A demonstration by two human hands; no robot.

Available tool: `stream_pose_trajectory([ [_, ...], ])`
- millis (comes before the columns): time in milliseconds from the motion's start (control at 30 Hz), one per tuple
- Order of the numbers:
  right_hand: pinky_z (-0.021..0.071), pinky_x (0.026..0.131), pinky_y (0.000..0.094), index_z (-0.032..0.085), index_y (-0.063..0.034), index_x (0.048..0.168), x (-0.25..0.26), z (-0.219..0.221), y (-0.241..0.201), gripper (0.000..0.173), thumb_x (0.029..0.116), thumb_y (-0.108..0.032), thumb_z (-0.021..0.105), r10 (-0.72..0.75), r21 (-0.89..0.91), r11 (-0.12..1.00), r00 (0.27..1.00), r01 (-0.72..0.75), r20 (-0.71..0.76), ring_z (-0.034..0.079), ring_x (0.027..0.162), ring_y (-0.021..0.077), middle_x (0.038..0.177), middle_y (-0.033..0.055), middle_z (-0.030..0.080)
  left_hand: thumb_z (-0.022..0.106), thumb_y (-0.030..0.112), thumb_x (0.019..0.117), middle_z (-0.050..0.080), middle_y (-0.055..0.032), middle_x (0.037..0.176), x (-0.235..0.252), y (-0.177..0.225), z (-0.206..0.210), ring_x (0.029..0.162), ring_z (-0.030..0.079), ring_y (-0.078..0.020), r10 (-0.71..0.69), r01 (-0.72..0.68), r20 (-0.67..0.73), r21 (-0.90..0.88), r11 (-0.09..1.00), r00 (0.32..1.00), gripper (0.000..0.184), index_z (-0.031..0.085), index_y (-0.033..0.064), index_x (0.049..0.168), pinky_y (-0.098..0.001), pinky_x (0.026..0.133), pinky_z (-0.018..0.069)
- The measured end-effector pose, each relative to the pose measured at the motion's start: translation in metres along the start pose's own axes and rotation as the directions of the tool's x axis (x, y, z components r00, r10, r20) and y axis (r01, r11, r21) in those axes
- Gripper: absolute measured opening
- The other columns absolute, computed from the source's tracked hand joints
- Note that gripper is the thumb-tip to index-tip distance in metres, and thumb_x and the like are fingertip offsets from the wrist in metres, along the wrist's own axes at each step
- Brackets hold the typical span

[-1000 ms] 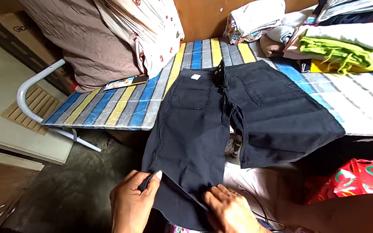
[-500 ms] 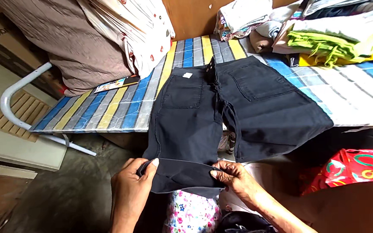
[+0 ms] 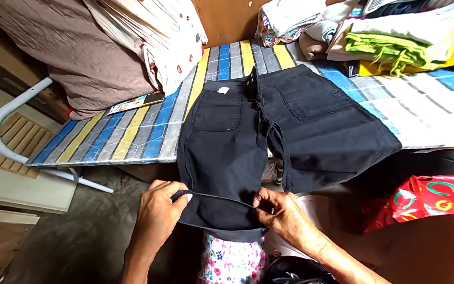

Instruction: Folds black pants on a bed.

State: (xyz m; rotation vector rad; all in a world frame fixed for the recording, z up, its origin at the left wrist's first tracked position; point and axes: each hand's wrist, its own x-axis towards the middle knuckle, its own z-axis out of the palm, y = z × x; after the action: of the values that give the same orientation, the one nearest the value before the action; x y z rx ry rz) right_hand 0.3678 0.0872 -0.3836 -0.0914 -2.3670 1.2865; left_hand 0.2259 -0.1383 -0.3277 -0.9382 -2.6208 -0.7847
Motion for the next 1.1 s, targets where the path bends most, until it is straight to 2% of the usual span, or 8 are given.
stream_pose_trajectory([
  [100, 0.0509, 0.059, 0.0225, 0.069, -0.0063, 0.08, 0.004, -0.002, -0.001, 0.006, 0.0787, -0.005, 0.063, -0.157, -0.108, 0.983, 0.986, 0.15, -0.052, 0.062, 0.063, 0.0093, 0.069, 0.0033, 0.065, 0.071, 0.009, 0.0815, 0.071, -0.0004, 0.081, 0.009, -0.009, 0.004, 0.08, 0.068, -0.0119, 0.06, -0.058, 0.035, -0.061, 0.996, 0.998, 0.006, 0.076, 0.0113, 0.084, -0.0337, 0.072, 0.0551],
  [167, 0.055, 0.057, 0.0294, 0.071, -0.006, 0.082, 0.002, 0.002, 0.002, 0.009, 0.0797, -0.003, 0.062, -0.324, -0.277, 0.912, 0.945, 0.301, -0.038, 0.065, 0.062, 0.0181, 0.07, 0.0069, 0.065, 0.061, 0.006, 0.0817, 0.065, 0.0032, 0.079, 0.012, -0.013, 0.013, 0.074, 0.062, -0.004, 0.157, -0.155, 0.021, -0.092, 0.984, 0.987, 0.016, 0.076, 0.0125, 0.079, -0.0214, 0.066, 0.0508],
  [300, 0.0538, 0.061, 0.0327, 0.067, -0.0077, 0.087, -0.007, 0.012, 0.007, 0.019, 0.0962, -0.004, 0.051, -0.573, -0.389, 0.733, 0.815, 0.557, 0.086, 0.064, 0.067, 0.0238, 0.077, 0.0104, 0.064, 0.057, 0.001, 0.0806, 0.06, -0.0005, 0.079, 0.014, -0.023, 0.022, 0.074, 0.058, -0.0014, 0.308, -0.306, -0.008, -0.139, 0.942, 0.951, 0.023, 0.072, 0.0097, 0.066, -0.0133, 0.065, 0.0473],
  [400, 0.0565, 0.07, 0.0312, 0.066, -0.0091, 0.093, -0.013, 0.009, 0.008, 0.016, 0.0988, -0.006, 0.052, -0.584, -0.333, 0.743, 0.806, 0.58, 0.1, 0.068, 0.078, 0.0245, 0.09, 0.0144, 0.068, 0.057, 0.004, 0.0795, 0.06, -0.0005, 0.078, 0.011, -0.027, 0.02, 0.076, 0.057, 0.0012, 0.33, -0.334, -0.056, -0.168, 0.927, 0.942, 0.022, 0.069, 0.0085, 0.062, -0.0093, 0.069, 0.0463],
  [567, 0.0593, 0.072, 0.0322, 0.07, -0.0072, 0.099, -0.018, 0.016, 0.006, 0.014, 0.0883, -0.006, 0.061, -0.429, -0.24, 0.868, 0.9, 0.434, 0.079, 0.071, 0.082, 0.0266, 0.092, 0.0161, 0.069, 0.055, 0.002, 0.0752, 0.068, -0.004, 0.085, 0.004, -0.032, 0.026, 0.08, 0.065, -0.008, 0.296, -0.297, -0.029, -0.125, 0.947, 0.955, 0.02, 0.074, 0.0068, 0.082, -0.018, 0.073, 0.0526],
  [767, 0.0548, 0.073, 0.0204, 0.071, -0.0035, 0.09, -0.017, 0.013, -0.002, 0.017, 0.0752, -0.001, 0.063, -0.173, -0.041, 0.985, 0.977, 0.169, -0.126, 0.069, 0.079, 0.0111, 0.082, 0.0077, 0.072, 0.06, 0.003, 0.0724, 0.066, -0.0021, 0.081, 0.003, -0.033, 0.024, 0.075, 0.061, -0.0013, 0.298, -0.298, -0.024, -0.149, 0.943, 0.954, 0.015, 0.074, 0.0082, 0.072, -0.0113, 0.067, 0.0487],
  [900, 0.0535, 0.076, 0.018, 0.074, -0.006, 0.085, -0.016, 0.013, 0.01, 0.015, 0.0829, -0.003, 0.06, -0.253, -0.079, 0.967, 0.955, 0.243, -0.157, 0.067, 0.082, 0.0102, 0.082, 0.0066, 0.07, 0.057, 0.004, 0.0805, 0.064, -0.0004, 0.082, 0.005, -0.033, 0.025, 0.078, 0.061, -0.0013, 0.332, -0.333, -0.027, -0.136, 0.933, 0.943, 0.023, 0.078, 0.0111, 0.075, -0.0119, 0.071, 0.0491],
  [1100, 0.0561, 0.079, 0.0285, 0.074, -0.0078, 0.101, -0.022, 0.016, 0.022, 0.025, 0.0985, -0.02, 0.053, -0.458, -0.299, 0.843, 0.888, 0.447, 0.034, 0.07, 0.087, 0.0236, 0.093, 0.0131, 0.072, 0.053, 0.004, 0.0846, 0.075, -0.009, 0.097, 0.004, -0.038, 0.035, 0.09, 0.072, -0.0188, 0.309, -0.307, -0.005, -0.116, 0.945, 0.951, 0.027, 0.079, 0.01, 0.078, -0.0352, 0.078, 0.0576],
])
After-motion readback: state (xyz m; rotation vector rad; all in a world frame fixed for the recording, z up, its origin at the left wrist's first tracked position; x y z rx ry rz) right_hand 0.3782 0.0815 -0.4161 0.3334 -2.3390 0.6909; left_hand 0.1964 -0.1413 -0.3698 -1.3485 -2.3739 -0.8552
